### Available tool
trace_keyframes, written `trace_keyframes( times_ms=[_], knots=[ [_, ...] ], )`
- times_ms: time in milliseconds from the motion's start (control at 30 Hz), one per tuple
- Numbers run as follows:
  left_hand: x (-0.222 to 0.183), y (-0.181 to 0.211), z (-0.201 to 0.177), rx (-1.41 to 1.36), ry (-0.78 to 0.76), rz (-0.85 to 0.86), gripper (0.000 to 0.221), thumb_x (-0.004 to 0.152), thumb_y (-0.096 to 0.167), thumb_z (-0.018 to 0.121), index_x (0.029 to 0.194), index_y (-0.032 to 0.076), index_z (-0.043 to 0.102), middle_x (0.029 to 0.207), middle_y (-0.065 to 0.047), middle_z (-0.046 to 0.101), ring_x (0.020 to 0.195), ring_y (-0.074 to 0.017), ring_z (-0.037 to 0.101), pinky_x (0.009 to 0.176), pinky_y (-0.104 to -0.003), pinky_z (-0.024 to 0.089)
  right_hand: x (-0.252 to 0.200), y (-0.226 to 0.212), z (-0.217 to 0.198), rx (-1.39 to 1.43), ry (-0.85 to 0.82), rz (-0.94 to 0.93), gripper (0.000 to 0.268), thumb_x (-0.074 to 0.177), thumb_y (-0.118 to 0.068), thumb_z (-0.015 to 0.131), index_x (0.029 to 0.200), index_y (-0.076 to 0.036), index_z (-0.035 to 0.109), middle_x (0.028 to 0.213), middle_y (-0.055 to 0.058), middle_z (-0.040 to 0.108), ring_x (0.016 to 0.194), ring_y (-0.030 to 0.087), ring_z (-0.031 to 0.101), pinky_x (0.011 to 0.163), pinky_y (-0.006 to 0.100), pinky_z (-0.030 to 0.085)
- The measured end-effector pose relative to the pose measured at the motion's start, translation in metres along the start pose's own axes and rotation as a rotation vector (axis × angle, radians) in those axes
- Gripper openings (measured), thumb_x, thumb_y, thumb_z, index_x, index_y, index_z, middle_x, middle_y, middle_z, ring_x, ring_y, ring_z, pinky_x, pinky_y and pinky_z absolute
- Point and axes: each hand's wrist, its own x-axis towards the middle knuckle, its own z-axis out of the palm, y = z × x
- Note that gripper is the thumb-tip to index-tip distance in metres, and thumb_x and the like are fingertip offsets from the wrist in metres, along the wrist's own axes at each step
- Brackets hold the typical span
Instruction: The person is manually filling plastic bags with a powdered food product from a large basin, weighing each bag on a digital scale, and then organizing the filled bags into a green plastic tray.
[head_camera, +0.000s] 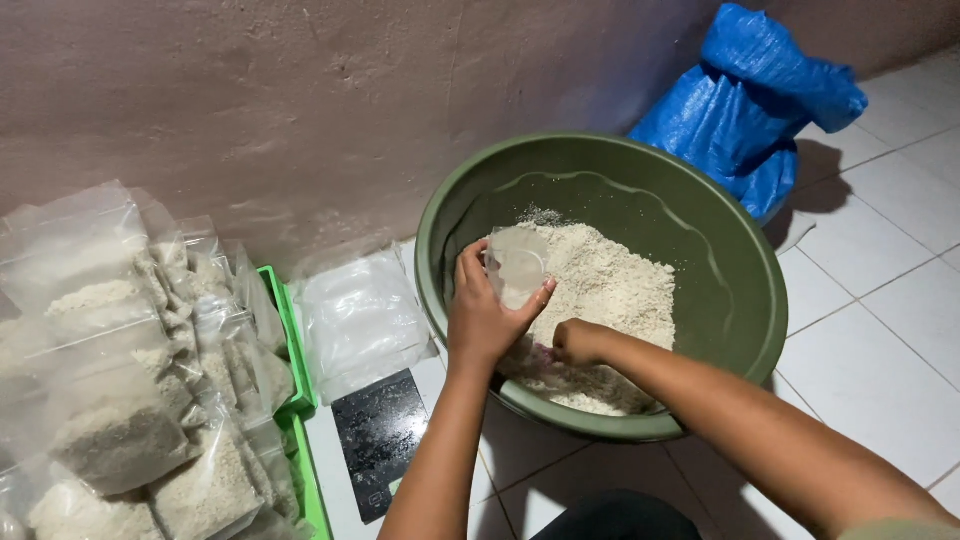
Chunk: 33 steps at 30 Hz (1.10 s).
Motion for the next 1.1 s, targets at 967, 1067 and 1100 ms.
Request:
trace_keyframes(
  times_ms=[967,1067,1100],
  knots=[
    [0.002,0.006,-0.007,0.077,-0.209,0.026,0.091,0.067,0.047,0.082,0.132,0.003,0.035,0.117,-0.019,0.048,0.113,-0.0440,0.058,0.089,-0.055,0.053,-0.141,-0.017,-0.199,0.152,0.462,0.254,0.024,0.083,-0.030,0.068,0.075,-0.010,0.079,0.059,0.009,0.069,0.064,0.022,0.061,0.066,0.036,0.049],
    [0.002,0.005,-0.006,0.086,-0.228,0.014,0.091,0.067,0.048,0.081,0.132,0.003,0.035,0.117,-0.019,0.047,0.114,-0.0440,0.057,0.089,-0.056,0.053,-0.133,-0.032,-0.204,0.111,0.424,0.255,0.026,0.082,-0.036,0.069,0.072,-0.014,0.079,0.058,0.005,0.067,0.063,0.021,0.061,0.065,0.034,0.049],
    [0.003,0.005,-0.006,0.087,-0.234,0.011,0.091,0.067,0.047,0.082,0.132,0.004,0.034,0.117,-0.018,0.047,0.115,-0.0441,0.057,0.089,-0.056,0.053,-0.130,-0.037,-0.205,0.100,0.415,0.247,0.027,0.083,-0.038,0.069,0.070,-0.016,0.079,0.058,0.003,0.067,0.063,0.020,0.061,0.065,0.034,0.049]
  ],
)
